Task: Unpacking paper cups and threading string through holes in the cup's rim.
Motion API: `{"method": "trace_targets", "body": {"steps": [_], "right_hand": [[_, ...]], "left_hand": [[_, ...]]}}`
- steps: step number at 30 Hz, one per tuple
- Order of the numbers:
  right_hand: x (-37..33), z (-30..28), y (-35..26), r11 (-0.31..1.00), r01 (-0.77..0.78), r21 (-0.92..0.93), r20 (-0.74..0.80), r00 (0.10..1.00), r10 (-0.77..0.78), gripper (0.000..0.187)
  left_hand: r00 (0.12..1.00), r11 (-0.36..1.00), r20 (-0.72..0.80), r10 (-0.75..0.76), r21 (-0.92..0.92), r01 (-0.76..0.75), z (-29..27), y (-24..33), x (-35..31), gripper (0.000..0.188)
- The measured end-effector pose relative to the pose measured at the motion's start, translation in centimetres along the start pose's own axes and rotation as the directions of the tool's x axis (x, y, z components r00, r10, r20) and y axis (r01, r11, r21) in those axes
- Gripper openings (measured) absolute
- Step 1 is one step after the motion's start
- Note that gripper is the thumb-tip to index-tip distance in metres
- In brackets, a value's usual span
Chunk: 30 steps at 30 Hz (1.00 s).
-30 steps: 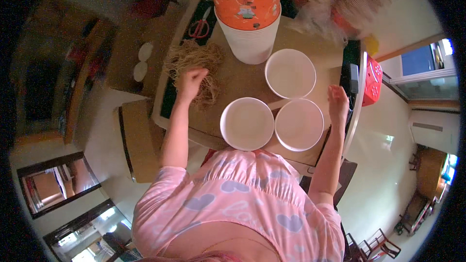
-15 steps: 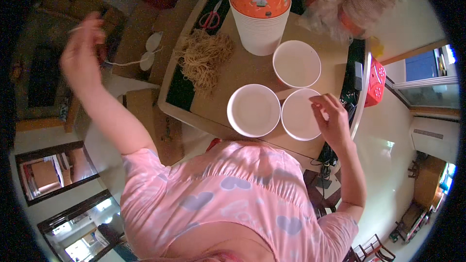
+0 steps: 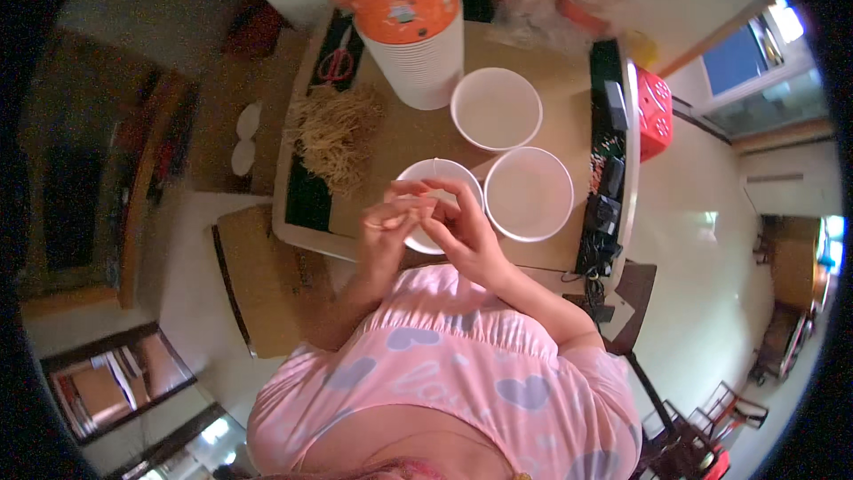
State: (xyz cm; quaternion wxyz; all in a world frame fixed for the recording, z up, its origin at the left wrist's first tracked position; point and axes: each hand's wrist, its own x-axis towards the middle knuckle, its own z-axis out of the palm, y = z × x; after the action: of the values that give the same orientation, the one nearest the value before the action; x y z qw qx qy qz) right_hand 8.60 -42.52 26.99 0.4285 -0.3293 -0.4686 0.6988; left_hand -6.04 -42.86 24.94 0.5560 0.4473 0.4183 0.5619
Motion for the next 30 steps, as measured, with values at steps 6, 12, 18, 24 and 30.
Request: {"method": "trace_targets", "body": {"steps": [6,12,18,24,30], "right_hand": [[-1.9,-1.8,1.4,0.915,0.060,-0.398,-0.279,0.943,-0.183,0.006],[-4.0,-2.9,0.6,0.904,0.030,-0.426,-0.221,0.966,-0.136,0.005],[-3.7,-3.6,-2.5,0.808,-0.234,-0.540,-0.309,0.949,0.068,0.008],[-4.8,-7.7,-5.7,0.820,-0.091,-0.565,-0.396,0.902,-0.173,0.004],[-9.9,-7.8,-9.6,0.943,0.184,-0.277,-0.496,0.813,-0.304,0.013]], "left_hand": [[0.996,0.994,0.082,-0.024,0.112,0.014,-0.2,-0.4,-0.2,0.011],[0.983,0.984,0.106,-0.152,0.115,0.139,1.1,-1.2,-1.1,0.006],[0.980,0.977,0.136,-0.148,0.175,0.123,1.3,-2.6,-0.5,0.002],[0.961,0.784,0.212,-0.175,0.620,0.006,2.3,-7.0,0.4,0.025],[0.941,0.566,0.245,-0.233,0.821,-0.073,0.1,-10.2,-1.6,0.012]]}}
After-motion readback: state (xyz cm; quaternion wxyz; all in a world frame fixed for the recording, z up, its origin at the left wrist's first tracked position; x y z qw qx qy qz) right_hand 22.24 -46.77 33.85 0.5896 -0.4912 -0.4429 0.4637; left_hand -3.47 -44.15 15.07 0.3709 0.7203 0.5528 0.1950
